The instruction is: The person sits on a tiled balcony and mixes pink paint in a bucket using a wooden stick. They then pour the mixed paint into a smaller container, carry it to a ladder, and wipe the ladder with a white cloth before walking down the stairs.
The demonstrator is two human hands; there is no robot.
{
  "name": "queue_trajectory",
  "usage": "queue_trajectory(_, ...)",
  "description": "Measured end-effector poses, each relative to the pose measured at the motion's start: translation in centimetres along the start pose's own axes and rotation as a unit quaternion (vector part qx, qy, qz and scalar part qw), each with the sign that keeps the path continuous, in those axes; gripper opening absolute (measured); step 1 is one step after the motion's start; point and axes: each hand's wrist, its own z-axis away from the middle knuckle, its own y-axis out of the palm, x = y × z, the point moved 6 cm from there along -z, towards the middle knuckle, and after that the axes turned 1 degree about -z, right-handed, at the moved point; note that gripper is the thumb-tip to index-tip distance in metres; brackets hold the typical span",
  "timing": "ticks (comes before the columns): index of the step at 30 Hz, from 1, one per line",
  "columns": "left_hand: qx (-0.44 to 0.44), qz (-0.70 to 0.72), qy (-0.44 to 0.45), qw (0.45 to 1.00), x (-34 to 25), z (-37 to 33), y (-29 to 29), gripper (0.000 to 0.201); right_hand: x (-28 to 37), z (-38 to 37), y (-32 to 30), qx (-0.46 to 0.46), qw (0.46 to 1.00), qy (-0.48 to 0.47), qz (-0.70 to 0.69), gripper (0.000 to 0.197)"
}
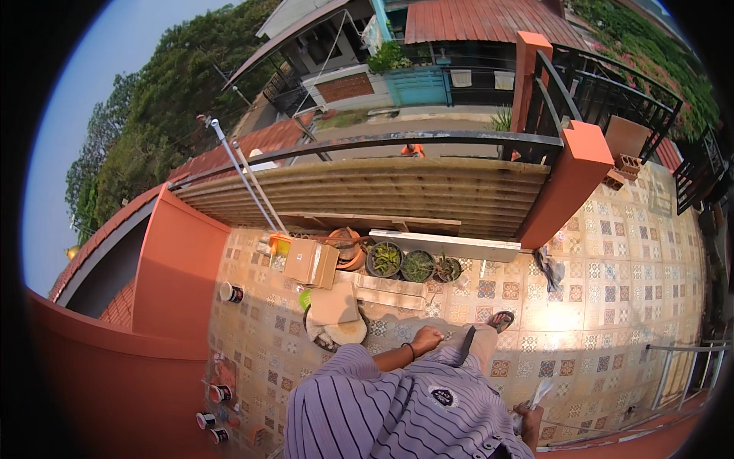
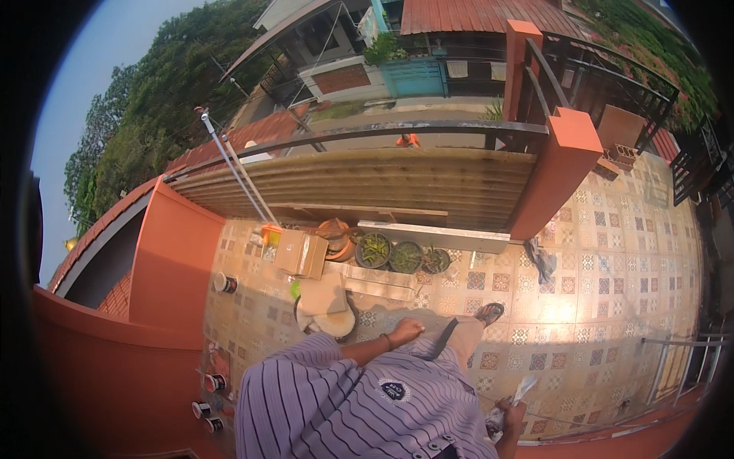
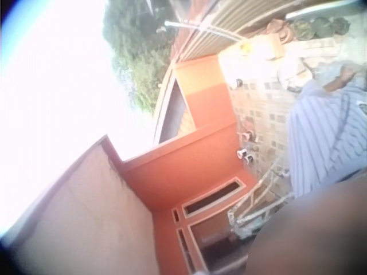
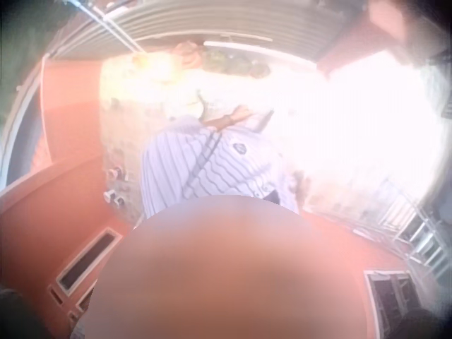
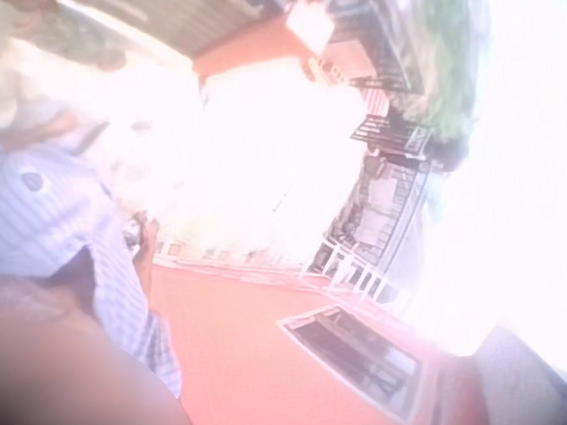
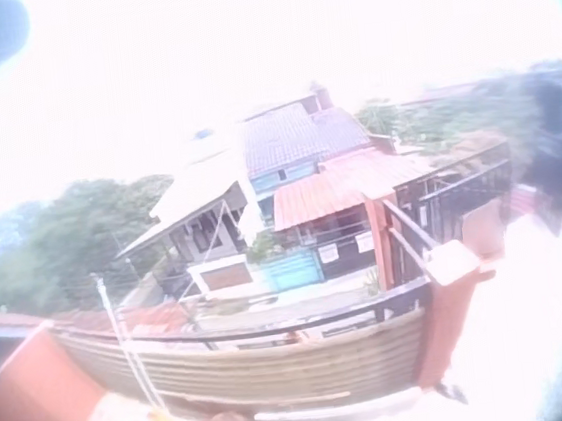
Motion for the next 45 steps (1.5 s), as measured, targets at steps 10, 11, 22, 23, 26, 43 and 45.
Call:
queue_trajectory(10,0.092,-0.197,0.121,0.969,-18.4,-17.2,8.3,0.027,12.4,-14.0,-16.3,-0.065,0.990,-0.106,0.071,0.018)
queue_trajectory(11,0.097,-0.174,0.144,0.969,-22.5,-19.6,9.0,0.027,13.1,-13.7,-18.6,-0.109,0.987,-0.106,0.042,0.019)
queue_trajectory(22,-0.011,0.037,-0.005,0.999,-41.2,-38.1,18.1,0.018,21.1,-33.5,-39.3,-0.173,0.971,-0.022,0.166,0.027)
queue_trajectory(23,0.001,0.020,-0.073,0.997,-41.0,-39.1,19.7,0.014,22.5,-35.4,-41.8,-0.171,0.969,-0.028,0.179,0.028)
queue_trajectory(26,0.072,-0.416,0.208,0.882,-46.3,-39.8,26.4,0.021,28.0,-40.9,-49.6,-0.144,0.976,-0.040,0.159,0.029)
queue_trajectory(43,-0.027,0.257,-0.153,0.954,-83.9,-71.2,42.5,0.018,58.5,-74.7,-77.6,-0.090,0.984,-0.033,0.153,0.025)
queue_trajectory(45,-0.060,0.291,-0.139,0.944,-91.3,-79.5,41.9,0.010,60.3,-76.8,-79.8,-0.103,0.986,-0.008,0.134,0.022)
